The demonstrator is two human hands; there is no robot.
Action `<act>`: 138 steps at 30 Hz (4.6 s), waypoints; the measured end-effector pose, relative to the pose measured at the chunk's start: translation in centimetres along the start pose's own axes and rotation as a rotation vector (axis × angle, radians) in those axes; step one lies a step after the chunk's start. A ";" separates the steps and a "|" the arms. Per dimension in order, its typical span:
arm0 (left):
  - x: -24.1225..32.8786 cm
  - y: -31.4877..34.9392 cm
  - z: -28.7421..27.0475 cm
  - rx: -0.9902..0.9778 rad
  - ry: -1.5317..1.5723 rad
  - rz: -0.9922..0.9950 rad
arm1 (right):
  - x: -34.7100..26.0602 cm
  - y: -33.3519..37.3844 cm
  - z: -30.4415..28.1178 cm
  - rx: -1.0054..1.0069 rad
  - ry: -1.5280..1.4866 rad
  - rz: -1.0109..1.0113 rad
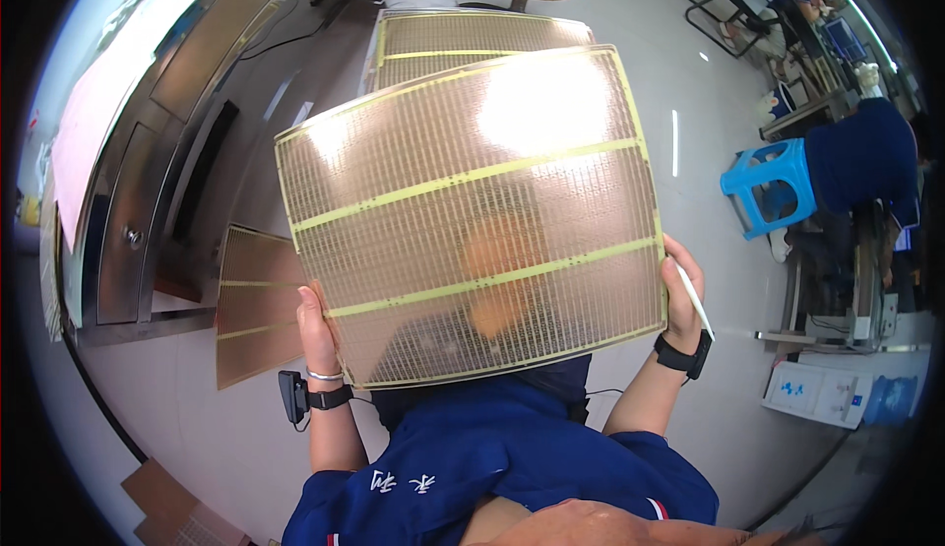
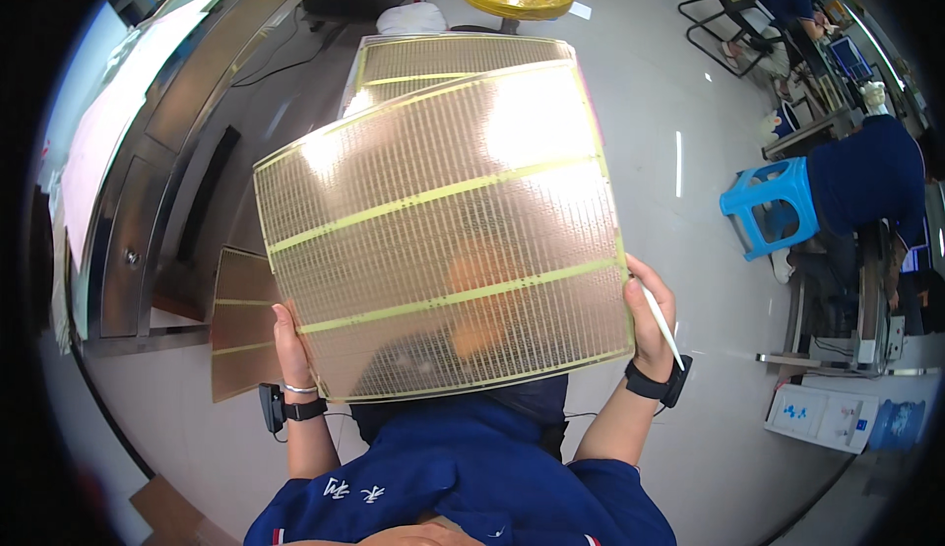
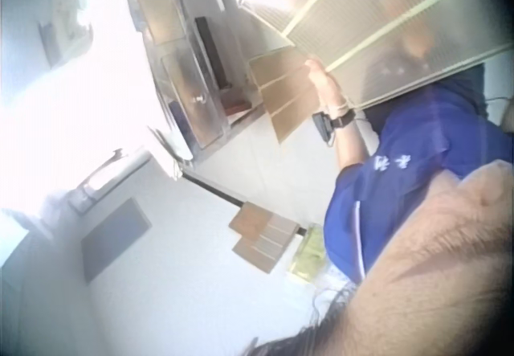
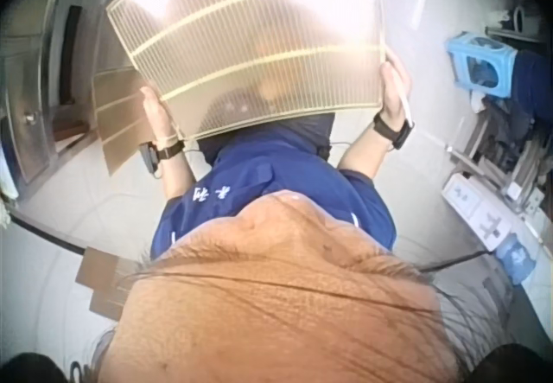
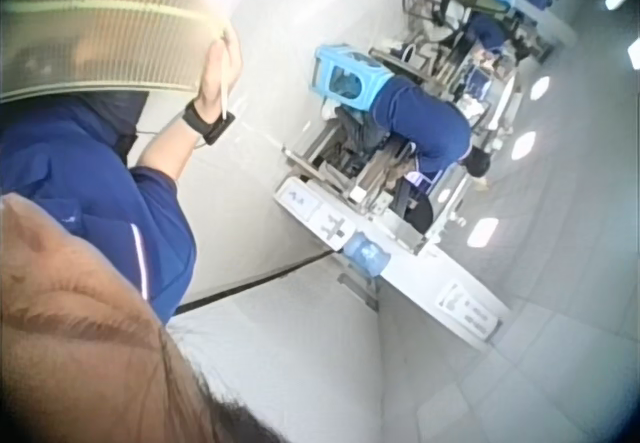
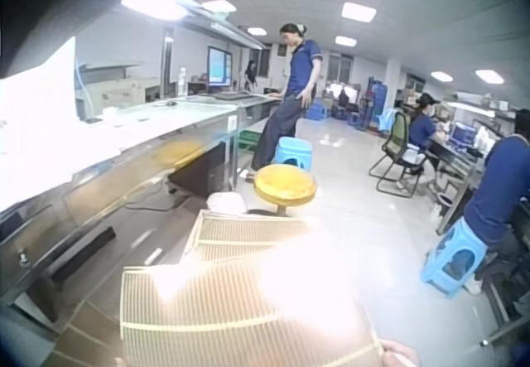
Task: Inspecting and marking several flexible patterned panels or electronic grids.
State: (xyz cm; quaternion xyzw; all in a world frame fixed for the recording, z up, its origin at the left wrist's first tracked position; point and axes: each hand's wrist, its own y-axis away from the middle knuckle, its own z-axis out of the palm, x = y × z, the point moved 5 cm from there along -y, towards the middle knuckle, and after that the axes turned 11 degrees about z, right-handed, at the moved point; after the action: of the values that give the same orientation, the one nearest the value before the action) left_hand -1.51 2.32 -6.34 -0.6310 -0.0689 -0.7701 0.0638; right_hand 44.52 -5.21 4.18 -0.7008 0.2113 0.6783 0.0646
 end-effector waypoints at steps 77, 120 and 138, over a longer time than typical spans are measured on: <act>5.7 1.9 5.1 -0.269 -0.215 0.163 | 5.1 -1.9 -3.4 0.117 -0.034 0.060; 5.0 -0.5 5.5 -0.202 0.337 0.135 | 2.7 -7.2 4.4 -0.464 -1.197 0.134; 2.8 -1.3 3.6 -0.106 0.581 -0.045 | 1.1 -6.1 4.7 -0.457 -1.273 0.161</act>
State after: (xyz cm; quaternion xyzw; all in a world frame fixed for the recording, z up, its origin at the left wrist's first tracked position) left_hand 1.15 4.19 -2.89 -0.3847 -0.0215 -0.9223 0.0306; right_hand 42.54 1.82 1.54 -0.1430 0.0350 0.9888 -0.0240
